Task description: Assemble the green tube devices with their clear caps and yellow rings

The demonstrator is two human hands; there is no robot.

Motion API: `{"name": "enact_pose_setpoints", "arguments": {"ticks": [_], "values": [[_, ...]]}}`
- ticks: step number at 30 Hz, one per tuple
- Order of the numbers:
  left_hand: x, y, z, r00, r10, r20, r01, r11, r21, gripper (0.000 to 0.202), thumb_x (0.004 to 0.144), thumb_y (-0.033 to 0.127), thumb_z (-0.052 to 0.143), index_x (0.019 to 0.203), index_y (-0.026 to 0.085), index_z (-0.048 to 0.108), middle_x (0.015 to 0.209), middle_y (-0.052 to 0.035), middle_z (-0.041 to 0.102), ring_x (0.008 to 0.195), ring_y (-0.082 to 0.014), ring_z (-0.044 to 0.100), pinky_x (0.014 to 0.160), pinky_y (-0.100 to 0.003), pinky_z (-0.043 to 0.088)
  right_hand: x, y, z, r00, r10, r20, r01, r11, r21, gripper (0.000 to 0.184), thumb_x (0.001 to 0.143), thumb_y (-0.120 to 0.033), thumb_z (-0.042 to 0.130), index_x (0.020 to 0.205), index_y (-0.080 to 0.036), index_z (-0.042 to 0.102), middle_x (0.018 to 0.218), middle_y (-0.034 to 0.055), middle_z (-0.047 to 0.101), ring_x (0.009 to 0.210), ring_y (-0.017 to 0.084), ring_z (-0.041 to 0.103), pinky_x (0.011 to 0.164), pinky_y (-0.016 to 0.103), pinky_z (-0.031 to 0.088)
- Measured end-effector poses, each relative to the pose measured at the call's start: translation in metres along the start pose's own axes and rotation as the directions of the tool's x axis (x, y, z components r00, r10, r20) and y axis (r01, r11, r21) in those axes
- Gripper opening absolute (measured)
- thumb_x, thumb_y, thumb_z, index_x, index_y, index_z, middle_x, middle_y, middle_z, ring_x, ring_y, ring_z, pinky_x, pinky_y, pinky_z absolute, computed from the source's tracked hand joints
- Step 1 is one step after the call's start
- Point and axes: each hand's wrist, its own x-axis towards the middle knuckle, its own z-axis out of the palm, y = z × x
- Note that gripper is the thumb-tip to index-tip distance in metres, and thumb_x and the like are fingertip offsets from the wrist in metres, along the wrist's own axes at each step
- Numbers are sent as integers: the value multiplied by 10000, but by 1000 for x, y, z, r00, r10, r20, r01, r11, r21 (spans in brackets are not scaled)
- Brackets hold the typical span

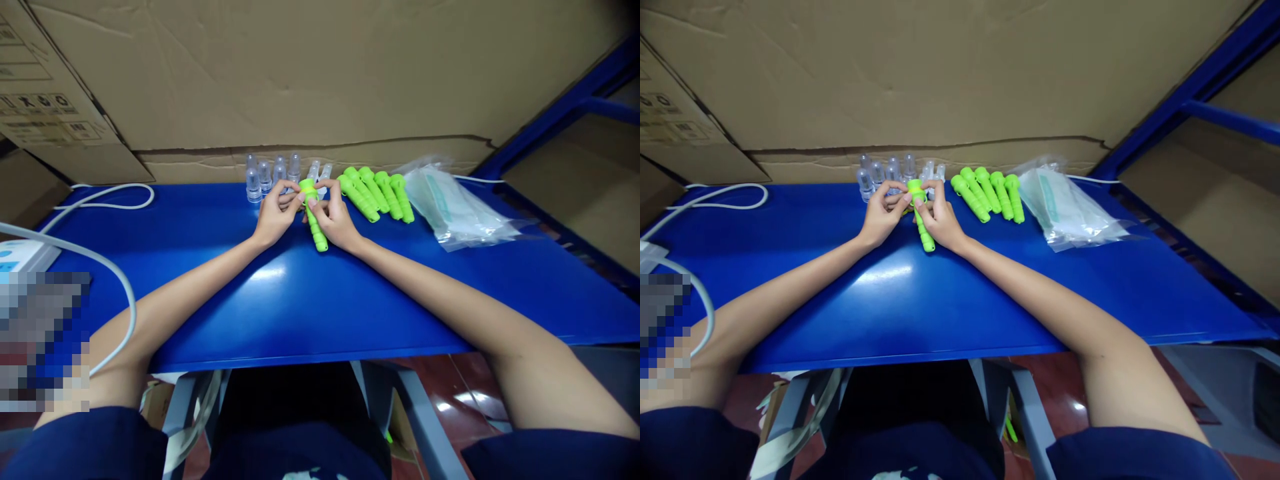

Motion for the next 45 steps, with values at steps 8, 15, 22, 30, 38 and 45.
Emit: {"name": "enact_pose_setpoints", "arguments": {"ticks": [8, 15, 22, 30, 38, 45], "values": [[1, -1, -1, 1000, -19, 8, 20, 998, -60, 517, 778, 577, 829, 1025, 217, 553, 908, -30, 774, 840, -191, 791, 815, -324, 648, 0, 5, 3, 1000, 3, -4, -2, 1000, 25, 653, 920, -778, 517, 1277, -275, 302, 838, 34, 727, 599, 197, 682, 602, 377, 610], [0, 2, -2, 1000, -22, 4, 22, 998, -51, 500, 788, 568, 823, 1012, 208, 558, 910, -37, 776, 846, -192, 789, 786, -305, 643, 1, 4, 3, 1000, 16, 15, -17, 998, 52, 727, 852, -742, 658, 1265, -281, 276, 808, 6, 704, 647, 217, 726, 618, 396, 633], [1, -2, -2, 999, -20, -31, 19, 999, -28, 478, 805, 548, 819, 1017, 217, 547, 938, -41, 768, 931, -214, 790, 783, -288, 635, 4, 9, 4, 999, 44, 21, -46, 993, 108, 750, 797, -698, 745, 1221, -300, 272, 792, -31, 665, 666, 224, 745, 616, 402, 647], [2, -2, -4, 994, 78, -72, -69, 991, 118, 308, 914, 462, 727, 1046, 202, 627, 1011, -63, 750, 907, -170, 747, 730, -234, 574, 6, 11, 3, 997, 79, 9, -80, 990, 114, 671, 835, -711, 689, 1188, -300, 294, 764, -30, 668, 656, 218, 729, 611, 404, 641], [5, -5, -6, 987, 141, -81, -120, 968, 219, 347, 858, 448, 774, 1066, 211, 631, 1219, -91, 683, 890, -143, 678, 633, -201, 487, 8, 15, 2, 994, 103, 22, -104, 991, 86, 723, 735, -696, 789, 1180, -284, 395, 760, -11, 684, 659, 240, 729, 580, 400, 623], [4, -6, -6, 985, 145, -89, -121, 964, 235, 342, 872, 478, 758, 1033, 197, 646, 1129, -81, 670, 823, -128, 649, 615, -199, 472, 6, 11, 1, 993, 119, 23, -121, 989, 83, 663, 764, -654, 780, 1154, -264, 412, 752, -4, 698, 691, 248, 756, 602, 371, 620]]}}
